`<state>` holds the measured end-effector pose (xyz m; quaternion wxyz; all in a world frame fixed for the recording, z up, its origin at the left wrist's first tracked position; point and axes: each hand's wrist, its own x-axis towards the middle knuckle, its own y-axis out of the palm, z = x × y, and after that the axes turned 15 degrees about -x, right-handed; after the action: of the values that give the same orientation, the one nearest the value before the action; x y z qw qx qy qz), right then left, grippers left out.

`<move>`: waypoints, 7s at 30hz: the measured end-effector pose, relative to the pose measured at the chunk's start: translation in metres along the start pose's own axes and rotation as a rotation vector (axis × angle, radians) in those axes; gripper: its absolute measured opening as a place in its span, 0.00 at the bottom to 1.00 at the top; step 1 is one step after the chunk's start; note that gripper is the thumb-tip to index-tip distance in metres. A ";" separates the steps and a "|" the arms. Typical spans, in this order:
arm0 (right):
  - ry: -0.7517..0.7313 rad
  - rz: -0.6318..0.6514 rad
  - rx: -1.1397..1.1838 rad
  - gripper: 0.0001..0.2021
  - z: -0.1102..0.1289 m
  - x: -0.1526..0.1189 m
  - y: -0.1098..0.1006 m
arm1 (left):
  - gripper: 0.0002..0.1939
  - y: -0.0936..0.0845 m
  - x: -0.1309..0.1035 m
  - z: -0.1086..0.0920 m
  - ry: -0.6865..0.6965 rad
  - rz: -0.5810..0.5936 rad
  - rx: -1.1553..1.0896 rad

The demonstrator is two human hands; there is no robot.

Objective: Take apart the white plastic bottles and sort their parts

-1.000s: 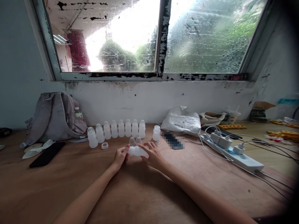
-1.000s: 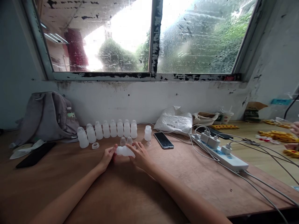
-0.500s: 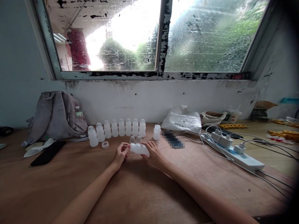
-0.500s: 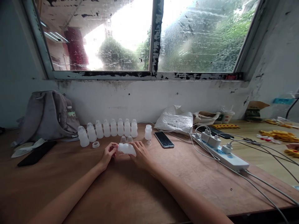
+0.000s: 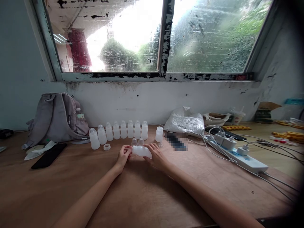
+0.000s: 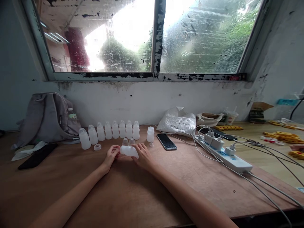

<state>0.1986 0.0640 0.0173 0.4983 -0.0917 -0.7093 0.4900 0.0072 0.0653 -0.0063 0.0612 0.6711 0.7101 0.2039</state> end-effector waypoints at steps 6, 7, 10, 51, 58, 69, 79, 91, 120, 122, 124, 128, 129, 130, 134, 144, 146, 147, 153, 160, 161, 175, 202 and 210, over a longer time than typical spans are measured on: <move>-0.002 0.003 -0.011 0.23 -0.001 0.000 0.000 | 0.16 0.001 -0.004 -0.004 0.047 0.037 -0.029; -0.002 0.001 -0.013 0.23 -0.001 0.000 0.000 | 0.17 0.002 -0.004 -0.004 0.052 0.027 -0.038; -0.003 -0.002 -0.015 0.23 -0.001 0.000 0.000 | 0.17 0.002 -0.003 -0.003 0.042 -0.021 -0.025; 0.424 0.325 0.734 0.17 0.007 0.004 -0.018 | 0.20 0.002 -0.007 -0.014 -0.144 0.246 -0.135; 0.692 0.467 0.975 0.16 0.003 0.007 -0.013 | 0.21 0.004 -0.009 -0.013 -0.077 0.255 -0.049; 0.732 0.435 0.969 0.18 -0.002 0.007 -0.007 | 0.21 0.000 -0.002 -0.009 -0.005 0.372 0.184; 0.829 0.059 0.885 0.16 -0.026 0.006 0.006 | 0.22 -0.004 0.080 -0.006 0.352 0.351 0.721; 0.871 0.076 1.020 0.15 -0.033 0.005 0.002 | 0.18 -0.021 0.043 -0.011 0.334 0.258 0.561; 0.585 0.333 0.984 0.11 0.006 0.005 -0.026 | 0.18 -0.019 -0.037 -0.034 0.191 0.361 0.353; 0.547 0.321 0.974 0.10 0.008 0.005 -0.029 | 0.18 -0.019 -0.039 -0.035 0.175 0.367 0.338; 0.518 0.312 0.961 0.10 0.010 0.004 -0.030 | 0.18 -0.018 -0.040 -0.035 0.164 0.369 0.321; 0.498 0.269 0.955 0.10 0.012 0.002 -0.029 | 0.18 -0.017 -0.042 -0.032 0.145 0.344 0.261; 0.494 0.259 0.963 0.10 0.013 0.001 -0.028 | 0.18 -0.016 -0.043 -0.032 0.138 0.340 0.238; 0.490 0.254 0.972 0.10 0.013 0.000 -0.027 | 0.18 -0.014 -0.044 -0.032 0.130 0.339 0.216; 0.477 0.231 0.975 0.11 0.012 -0.002 -0.022 | 0.18 -0.009 -0.048 -0.035 0.102 0.339 0.167; 0.493 0.115 0.997 0.13 0.018 -0.007 -0.020 | 0.19 -0.004 -0.052 -0.034 0.123 0.289 0.160; 0.487 0.182 1.029 0.13 0.024 -0.008 -0.021 | 0.20 -0.002 -0.049 -0.034 0.125 0.234 0.075; 0.463 0.229 1.042 0.13 0.028 -0.008 -0.022 | 0.21 0.000 -0.048 -0.035 0.118 0.202 0.007; 0.186 0.344 0.873 0.19 0.043 -0.005 -0.019 | 0.25 0.010 -0.037 -0.037 0.067 0.108 -0.179; 0.098 0.278 0.754 0.18 0.030 -0.003 -0.009 | 0.26 0.002 -0.027 -0.024 0.139 0.298 0.064; 0.094 0.278 0.737 0.18 0.029 -0.003 -0.008 | 0.27 0.000 -0.026 -0.022 0.144 0.315 0.108; -0.017 0.096 0.403 0.17 0.019 0.046 -0.054 | 0.16 -0.026 -0.016 -0.024 0.177 0.146 0.224; 0.429 0.238 -0.226 0.17 -0.126 0.120 0.002 | 0.09 -0.042 -0.005 -0.032 0.394 0.120 0.762; 0.438 0.220 -0.215 0.18 -0.129 0.120 0.005 | 0.07 -0.074 0.014 -0.032 0.562 0.113 1.054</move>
<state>0.2412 0.2180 0.0903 0.5713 -0.3243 -0.6182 0.4316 -0.0748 0.0707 -0.0020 -0.4812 0.5678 0.6679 -0.0032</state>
